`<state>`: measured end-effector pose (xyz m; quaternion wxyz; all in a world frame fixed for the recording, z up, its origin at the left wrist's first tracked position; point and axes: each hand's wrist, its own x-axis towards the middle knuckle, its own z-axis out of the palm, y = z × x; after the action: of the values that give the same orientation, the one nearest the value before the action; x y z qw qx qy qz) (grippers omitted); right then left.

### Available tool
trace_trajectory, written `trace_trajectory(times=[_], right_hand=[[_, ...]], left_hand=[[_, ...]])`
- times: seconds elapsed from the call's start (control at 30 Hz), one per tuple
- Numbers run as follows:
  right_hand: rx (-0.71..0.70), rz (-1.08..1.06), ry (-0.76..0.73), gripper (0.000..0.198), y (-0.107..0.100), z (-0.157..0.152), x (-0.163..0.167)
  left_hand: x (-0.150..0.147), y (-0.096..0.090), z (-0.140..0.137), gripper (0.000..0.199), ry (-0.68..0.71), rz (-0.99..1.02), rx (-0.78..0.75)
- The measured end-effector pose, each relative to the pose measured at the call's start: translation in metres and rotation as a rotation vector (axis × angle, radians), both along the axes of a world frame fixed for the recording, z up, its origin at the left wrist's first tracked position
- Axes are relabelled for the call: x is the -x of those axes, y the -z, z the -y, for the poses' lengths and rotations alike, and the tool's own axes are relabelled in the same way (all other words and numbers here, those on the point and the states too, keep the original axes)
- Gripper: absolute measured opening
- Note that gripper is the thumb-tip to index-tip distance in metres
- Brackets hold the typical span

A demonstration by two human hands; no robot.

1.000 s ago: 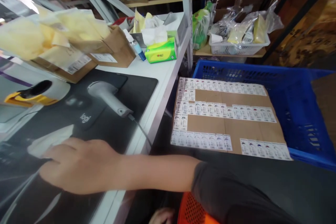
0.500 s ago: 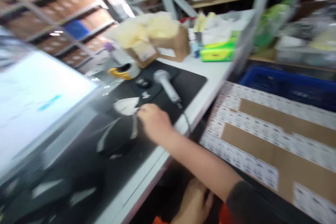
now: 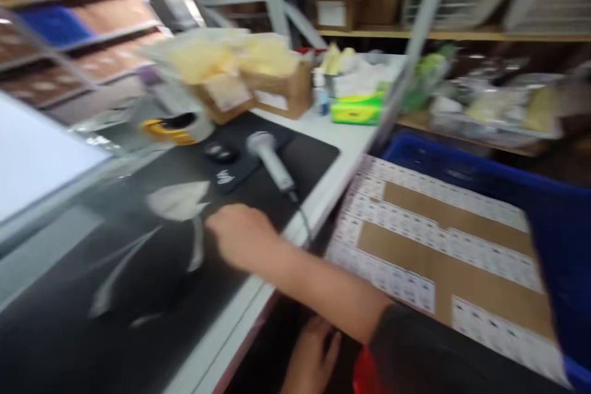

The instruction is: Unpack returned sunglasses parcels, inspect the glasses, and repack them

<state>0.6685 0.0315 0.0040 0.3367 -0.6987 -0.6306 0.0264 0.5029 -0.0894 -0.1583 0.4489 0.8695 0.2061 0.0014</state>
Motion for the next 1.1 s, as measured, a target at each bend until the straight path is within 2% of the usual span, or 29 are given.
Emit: trace_trajectory(times=[0.07,0.17,0.27,0.47,0.7,0.83,0.93,1.0,1.1], right_hand=[[-0.023,-0.016,-0.052,0.015,0.001,-0.007,-0.003],[0.015,-0.095,-0.096,0.016,0.005,-0.011,-0.011],[0.024,-0.124,-0.123,0.016,0.005,-0.011,-0.014],[-0.004,-0.089,-0.116,0.019,-0.002,-0.011,-0.012],[-0.030,-0.181,-0.089,0.019,0.000,-0.005,-0.013],[-0.092,-0.111,-0.035,0.021,-0.009,0.001,-0.006],[-0.180,0.029,-0.053,0.033,-0.018,0.030,0.003],[-0.235,0.106,-0.142,0.037,-0.017,0.067,0.009],[-0.300,0.180,-0.306,0.044,0.006,0.141,0.006]], left_hand=[[0.004,0.017,-0.009,0.032,0.009,-0.013,0.023],[0.012,0.048,-0.013,0.037,0.022,-0.058,0.020],[0.017,0.064,-0.008,0.043,0.026,-0.104,0.043],[0.002,0.057,-0.001,0.044,-0.038,-0.152,0.153],[-0.002,0.041,0.015,0.043,-0.019,-0.179,0.073],[0.006,0.040,0.014,0.042,-0.010,-0.108,0.018],[0.011,0.041,0.008,0.044,0.002,-0.070,-0.031],[0.012,0.041,0.004,0.045,0.036,-0.073,-0.050],[0.010,0.039,0.005,0.041,0.033,-0.044,-0.142]])
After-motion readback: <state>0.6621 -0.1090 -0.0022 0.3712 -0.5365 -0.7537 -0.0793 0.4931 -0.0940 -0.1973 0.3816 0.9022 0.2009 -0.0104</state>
